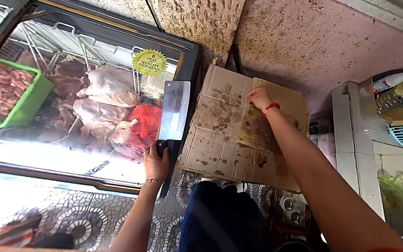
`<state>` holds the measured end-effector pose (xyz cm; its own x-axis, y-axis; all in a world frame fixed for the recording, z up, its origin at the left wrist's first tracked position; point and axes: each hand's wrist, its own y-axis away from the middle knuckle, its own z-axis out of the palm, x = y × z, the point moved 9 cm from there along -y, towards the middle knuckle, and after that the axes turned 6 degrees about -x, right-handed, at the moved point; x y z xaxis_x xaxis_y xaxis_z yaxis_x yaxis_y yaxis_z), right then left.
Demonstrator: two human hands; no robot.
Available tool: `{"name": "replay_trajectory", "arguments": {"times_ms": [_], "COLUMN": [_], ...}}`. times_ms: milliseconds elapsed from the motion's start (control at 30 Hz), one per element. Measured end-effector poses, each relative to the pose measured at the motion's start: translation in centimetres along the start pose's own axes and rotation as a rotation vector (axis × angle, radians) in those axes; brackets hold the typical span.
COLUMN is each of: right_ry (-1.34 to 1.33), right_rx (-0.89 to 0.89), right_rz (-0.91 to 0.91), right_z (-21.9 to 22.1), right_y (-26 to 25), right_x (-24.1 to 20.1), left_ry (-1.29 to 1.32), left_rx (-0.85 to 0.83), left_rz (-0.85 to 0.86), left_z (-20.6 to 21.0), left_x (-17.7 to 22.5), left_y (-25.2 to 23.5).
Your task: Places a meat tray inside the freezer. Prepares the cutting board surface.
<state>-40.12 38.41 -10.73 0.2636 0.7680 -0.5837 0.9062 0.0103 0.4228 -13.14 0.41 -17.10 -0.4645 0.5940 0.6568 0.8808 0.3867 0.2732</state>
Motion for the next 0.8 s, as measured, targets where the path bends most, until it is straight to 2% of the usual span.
{"name": "replay_trajectory", "arguments": {"times_ms": [100, 200, 267, 400, 467, 500, 567, 667, 733, 800], "right_ry": [0.457, 0.608, 0.434, -0.534, -0.965, -1.085, -1.220, -1.251, -1.151, -0.898], "right_rx": [-0.141, -0.173, -0.125, 0.084, 0.053, 0.035, 0.056, 0.212, 0.355, 0.431], "right_rz": [0.021, 0.098, 0.075, 0.008, -0.047, -0.066, -0.053, 0.058, 0.153, 0.258], "right_z": [1.8, 2.7, 1.9, -2.8, -4.8, -5.7, -7.1, -8.5, -9.0, -8.4], "right_y": [-1.0, 0.5, -0.2, 0.2, 2.7, 4.3, 7.8, 13.8, 17.8, 20.5], "right_x": [-2.0, -3.2, -1.8, 4.2, 6.5, 7.6, 10.6, 16.2, 19.6, 21.8], "left_ry": [0.002, -0.018, -0.017, -0.009, -0.005, -0.002, 0.023, 0.047, 0.069, 0.093], "left_rx": [-0.005, -0.008, -0.001, -0.004, 0.010, 0.013, 0.007, -0.028, -0.042, -0.054], "left_rz": [0.000, 0.004, 0.014, 0.023, 0.043, 0.055, 0.098, 0.126, 0.122, 0.144], "left_z": [0.0, 0.1, 0.2, 0.0, 0.0, 0.0, -0.2, -0.6, -0.6, 0.0], "left_x": [0.0, 0.1, 0.3, 0.4, 0.5, 0.5, 0.5, 1.6, 3.1, 5.1], "left_y": [0.0, 0.1, 0.1, 0.0, 0.0, 0.0, 0.0, 1.1, 2.5, 3.3]}}
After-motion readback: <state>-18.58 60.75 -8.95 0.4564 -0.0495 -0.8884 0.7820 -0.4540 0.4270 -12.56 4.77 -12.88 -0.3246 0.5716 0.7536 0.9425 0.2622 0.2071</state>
